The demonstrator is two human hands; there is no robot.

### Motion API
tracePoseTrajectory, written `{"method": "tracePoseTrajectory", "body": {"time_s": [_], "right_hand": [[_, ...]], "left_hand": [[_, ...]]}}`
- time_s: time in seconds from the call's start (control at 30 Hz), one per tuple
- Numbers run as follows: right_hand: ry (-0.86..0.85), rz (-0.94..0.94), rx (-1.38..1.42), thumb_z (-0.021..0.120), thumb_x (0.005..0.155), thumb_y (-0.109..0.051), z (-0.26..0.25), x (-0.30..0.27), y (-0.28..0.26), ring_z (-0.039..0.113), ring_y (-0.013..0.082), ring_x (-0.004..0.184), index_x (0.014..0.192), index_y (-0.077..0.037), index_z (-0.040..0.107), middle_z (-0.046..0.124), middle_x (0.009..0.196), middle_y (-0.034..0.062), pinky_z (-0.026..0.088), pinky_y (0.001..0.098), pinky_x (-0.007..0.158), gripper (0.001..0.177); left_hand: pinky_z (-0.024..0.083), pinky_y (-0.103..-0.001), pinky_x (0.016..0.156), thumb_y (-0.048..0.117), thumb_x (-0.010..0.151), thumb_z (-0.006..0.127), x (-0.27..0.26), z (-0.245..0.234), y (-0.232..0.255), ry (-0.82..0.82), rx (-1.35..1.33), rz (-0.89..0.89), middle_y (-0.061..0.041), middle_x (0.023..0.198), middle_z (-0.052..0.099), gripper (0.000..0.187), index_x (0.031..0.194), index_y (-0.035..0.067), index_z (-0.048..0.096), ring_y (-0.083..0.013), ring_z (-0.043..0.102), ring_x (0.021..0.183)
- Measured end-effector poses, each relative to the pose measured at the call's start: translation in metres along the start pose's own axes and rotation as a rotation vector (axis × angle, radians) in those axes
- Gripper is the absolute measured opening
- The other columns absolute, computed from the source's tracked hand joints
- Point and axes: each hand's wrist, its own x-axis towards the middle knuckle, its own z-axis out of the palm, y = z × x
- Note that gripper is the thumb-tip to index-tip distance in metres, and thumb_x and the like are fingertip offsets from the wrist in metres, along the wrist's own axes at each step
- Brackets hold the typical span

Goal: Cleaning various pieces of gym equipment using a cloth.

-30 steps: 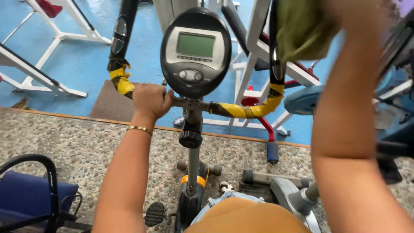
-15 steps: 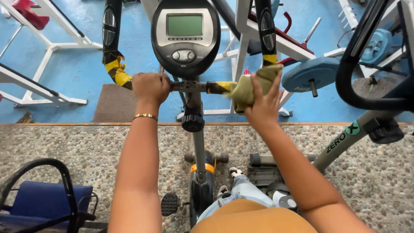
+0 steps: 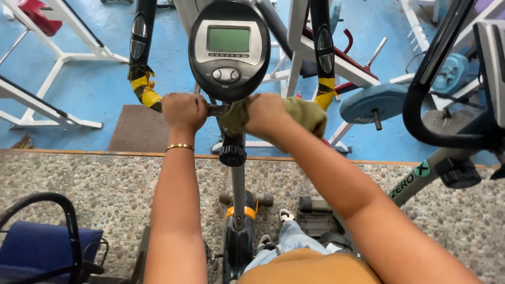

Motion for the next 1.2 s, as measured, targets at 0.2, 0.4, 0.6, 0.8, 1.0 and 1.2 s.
{"method": "tracePoseTrajectory", "body": {"time_s": [0.2,0.4,0.6,0.8,1.0,1.2], "right_hand": [[-0.875,0.050,0.335,0.098,0.030,-0.070,-0.080,0.019,0.036,0.057,0.0310,0.135,0.156,-0.031,0.044,0.059,0.148,-0.0008,0.045,0.0527,0.113,0.143],[-1.041,0.079,0.562,0.104,0.046,-0.034,-0.146,0.012,0.024,0.053,0.0443,0.136,0.157,-0.009,0.041,0.057,0.146,0.0234,0.049,0.0585,0.108,0.131],[-1.089,0.055,0.604,0.102,0.045,-0.033,-0.114,0.027,0.026,0.057,0.0398,0.134,0.155,-0.012,0.047,0.059,0.145,0.0189,0.052,0.0540,0.107,0.124],[-1.200,0.050,0.784,0.099,0.051,-0.018,-0.091,0.036,0.044,0.064,0.0429,0.121,0.137,0.000,0.063,0.067,0.130,0.0266,0.057,0.0539,0.097,0.094],[-1.135,0.152,0.960,0.098,0.049,-0.007,-0.075,0.031,0.046,0.069,0.0428,0.112,0.129,0.003,0.066,0.071,0.120,0.0264,0.059,0.0535,0.091,0.087],[-0.749,0.091,0.376,0.094,0.048,-0.053,-0.073,0.022,0.041,0.063,0.0319,0.127,0.150,-0.027,0.052,0.068,0.134,0.0094,0.051,0.0508,0.107,0.114]], "left_hand": [[0.046,-0.048,0.073,0.048,0.100,0.035,0.016,-0.037,-0.001,-0.501,-0.032,-0.003,-0.011,0.063,0.067,0.059,0.068,0.012,0.069,-0.0355,0.067,0.069],[0.055,-0.049,0.089,0.064,0.066,0.059,0.047,-0.071,-0.015,-0.980,-0.139,0.038,-0.010,0.094,0.077,0.056,0.099,0.021,0.074,-0.0360,0.072,0.101],[0.059,-0.040,0.083,0.051,0.062,0.068,0.054,-0.021,-0.014,-1.023,0.117,0.215,0.004,0.081,0.076,0.037,0.090,0.030,0.078,-0.0222,0.076,0.088],[0.058,-0.047,0.090,0.049,0.065,0.062,0.057,-0.044,-0.009,-1.082,0.072,0.064,-0.006,0.090,0.078,0.041,0.094,0.025,0.080,-0.0311,0.075,0.099],[0.059,-0.048,0.087,0.044,0.068,0.064,0.053,-0.051,-0.007,-1.036,0.062,0.016,-0.008,0.088,0.078,0.038,0.095,0.024,0.081,-0.0328,0.076,0.096],[0.058,-0.048,0.089,0.037,0.069,0.064,0.048,-0.050,0.001,-0.972,0.062,-0.012,-0.010,0.093,0.078,0.040,0.102,0.022,0.082,-0.0336,0.075,0.098]]}}
